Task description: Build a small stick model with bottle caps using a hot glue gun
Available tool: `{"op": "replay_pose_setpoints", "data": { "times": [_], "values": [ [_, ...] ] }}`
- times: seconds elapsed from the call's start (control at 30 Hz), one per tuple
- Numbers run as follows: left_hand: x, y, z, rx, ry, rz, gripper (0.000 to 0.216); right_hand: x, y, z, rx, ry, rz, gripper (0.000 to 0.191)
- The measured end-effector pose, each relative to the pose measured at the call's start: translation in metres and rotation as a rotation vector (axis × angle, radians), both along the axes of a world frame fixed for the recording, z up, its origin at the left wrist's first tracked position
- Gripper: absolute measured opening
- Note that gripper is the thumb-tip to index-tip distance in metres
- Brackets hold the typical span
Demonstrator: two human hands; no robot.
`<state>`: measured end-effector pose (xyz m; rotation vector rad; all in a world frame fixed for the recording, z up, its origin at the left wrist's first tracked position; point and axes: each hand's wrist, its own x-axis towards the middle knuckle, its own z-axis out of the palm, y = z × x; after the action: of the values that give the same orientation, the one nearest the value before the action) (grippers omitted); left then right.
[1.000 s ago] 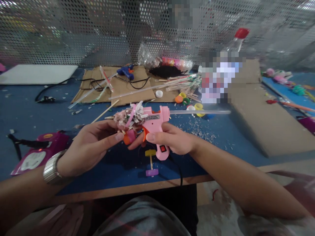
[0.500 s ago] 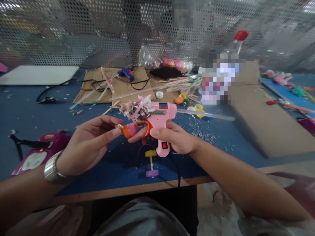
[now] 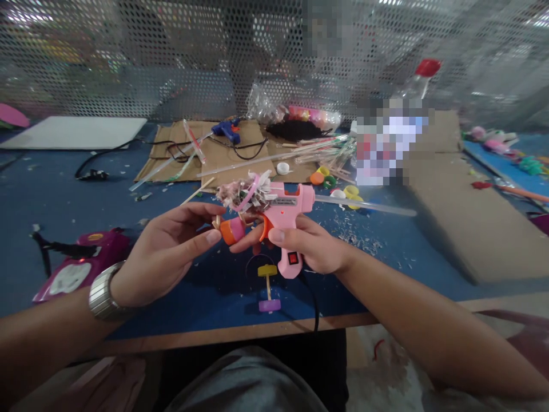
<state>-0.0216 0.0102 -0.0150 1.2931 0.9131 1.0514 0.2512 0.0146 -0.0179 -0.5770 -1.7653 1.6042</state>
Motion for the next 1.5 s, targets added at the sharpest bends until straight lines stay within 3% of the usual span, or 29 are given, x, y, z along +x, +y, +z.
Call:
{"op": "replay_pose_setpoints", "data": {
  "times": [0.27,0.53,1.17,1.5],
  "values": [
    [0.002,0.000,0.004,0.047,0.066,0.022,0.043,0.001,0.001,-0.001,0.022,-0.035,0.024,0.058],
    [0.001,0.001,-0.001,0.047,-0.052,0.019,0.036,0.001,0.000,-0.004,0.011,-0.017,0.032,0.057],
    [0.003,0.002,-0.001,-0.067,-0.107,0.007,0.058,0.001,0.000,-0.002,-0.001,-0.011,0.030,0.054],
    [0.000,0.005,-0.006,0.066,0.018,0.062,0.074,0.001,0.000,-0.001,0.024,-0.005,-0.043,0.056]
  ]
}}
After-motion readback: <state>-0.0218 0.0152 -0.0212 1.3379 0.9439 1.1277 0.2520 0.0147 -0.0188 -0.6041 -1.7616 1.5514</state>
